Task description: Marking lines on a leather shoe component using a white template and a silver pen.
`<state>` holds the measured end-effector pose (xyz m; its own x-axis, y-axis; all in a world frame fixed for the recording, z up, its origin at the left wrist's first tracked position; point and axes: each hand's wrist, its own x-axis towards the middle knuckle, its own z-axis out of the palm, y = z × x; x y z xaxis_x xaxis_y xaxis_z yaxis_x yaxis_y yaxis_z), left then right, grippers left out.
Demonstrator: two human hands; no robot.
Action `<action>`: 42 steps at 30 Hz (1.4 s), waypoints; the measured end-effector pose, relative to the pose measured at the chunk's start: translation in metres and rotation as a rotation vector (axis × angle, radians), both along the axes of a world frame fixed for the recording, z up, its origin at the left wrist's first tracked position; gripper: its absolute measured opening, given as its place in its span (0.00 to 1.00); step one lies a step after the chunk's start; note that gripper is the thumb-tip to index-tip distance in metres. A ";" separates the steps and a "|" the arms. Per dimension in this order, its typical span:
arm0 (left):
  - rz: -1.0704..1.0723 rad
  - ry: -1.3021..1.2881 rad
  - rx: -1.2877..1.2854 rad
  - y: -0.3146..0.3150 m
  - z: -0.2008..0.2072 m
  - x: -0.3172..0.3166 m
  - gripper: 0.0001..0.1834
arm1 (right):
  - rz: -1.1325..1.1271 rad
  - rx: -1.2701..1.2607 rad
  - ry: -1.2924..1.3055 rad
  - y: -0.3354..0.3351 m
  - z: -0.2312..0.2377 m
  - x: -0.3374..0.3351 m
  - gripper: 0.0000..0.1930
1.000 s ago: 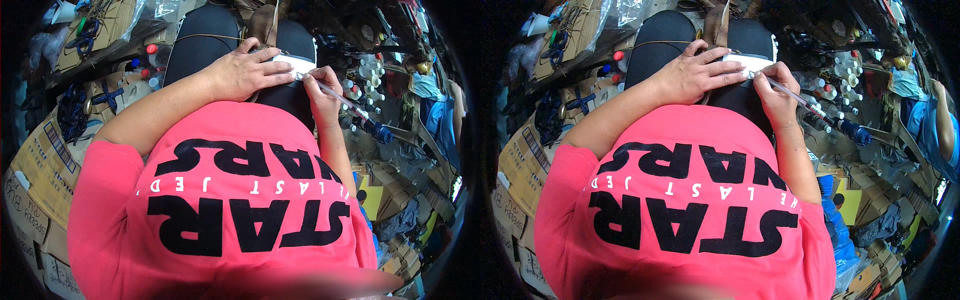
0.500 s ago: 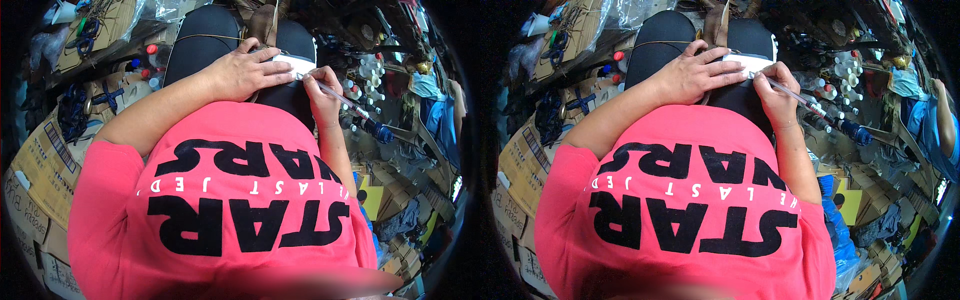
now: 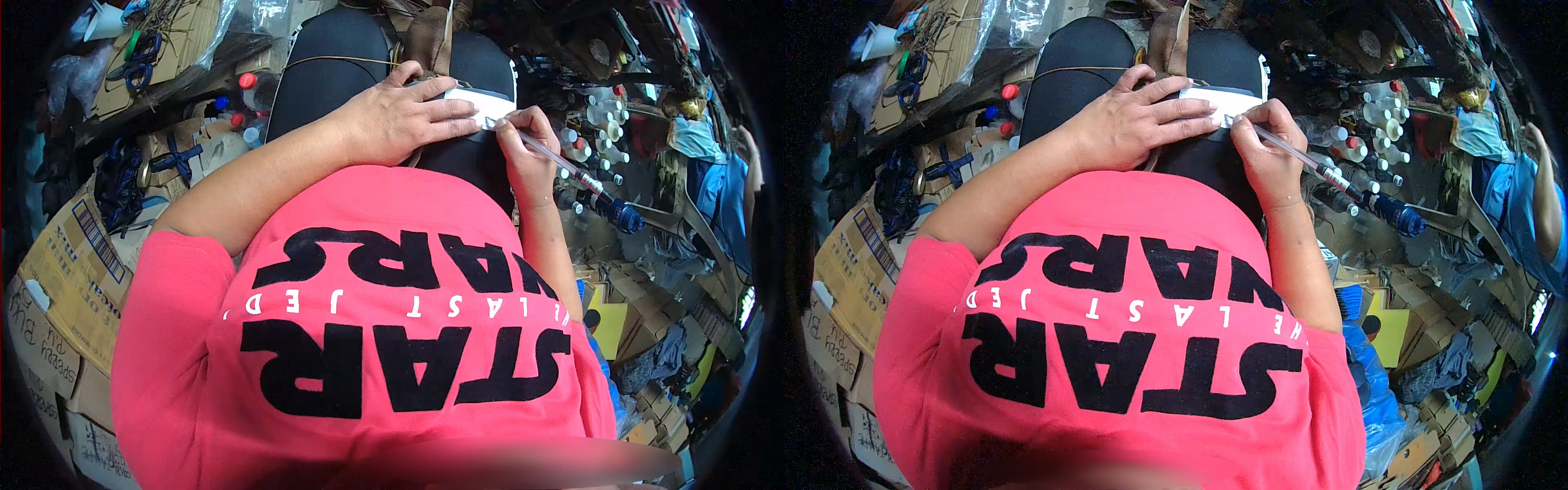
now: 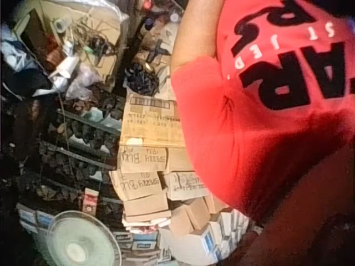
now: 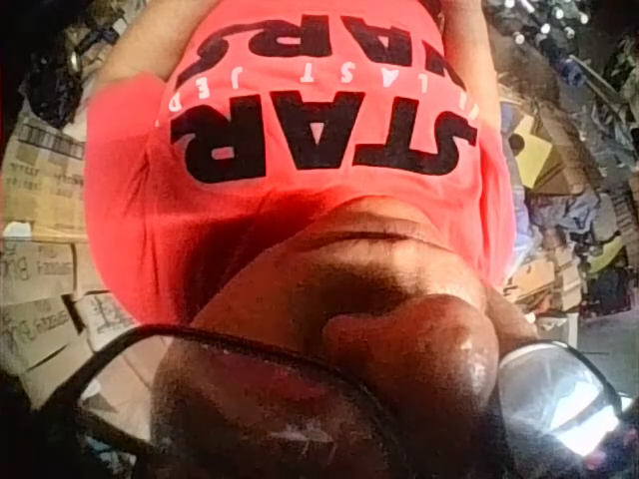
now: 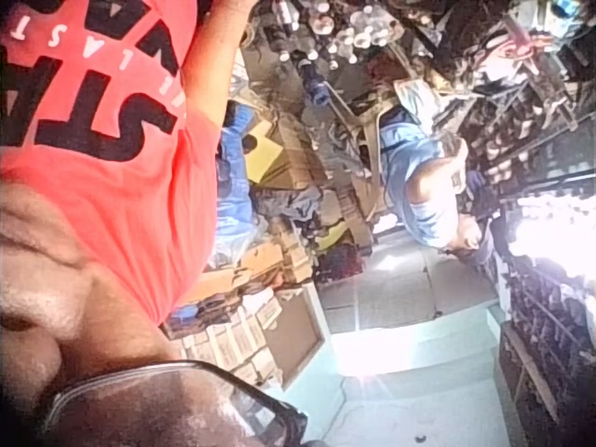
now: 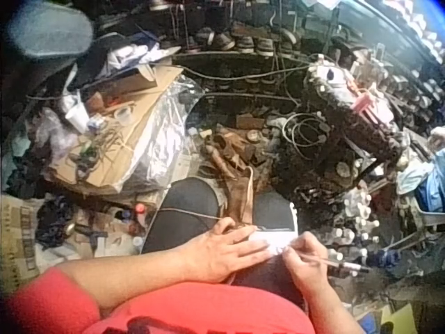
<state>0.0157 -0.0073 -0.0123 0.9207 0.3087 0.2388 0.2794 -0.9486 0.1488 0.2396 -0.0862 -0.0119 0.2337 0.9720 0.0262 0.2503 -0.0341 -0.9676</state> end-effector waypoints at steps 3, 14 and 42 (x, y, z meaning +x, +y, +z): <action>-0.005 0.014 -0.021 0.000 0.002 0.000 0.33 | 0.005 0.007 -0.001 -0.001 0.001 0.000 0.05; -0.002 0.027 -0.003 0.000 0.003 0.000 0.33 | -0.019 -0.022 0.105 -0.002 0.000 0.003 0.05; -0.002 0.059 -0.012 0.000 0.006 0.001 0.35 | -0.118 -0.043 0.299 -0.003 0.018 0.025 0.13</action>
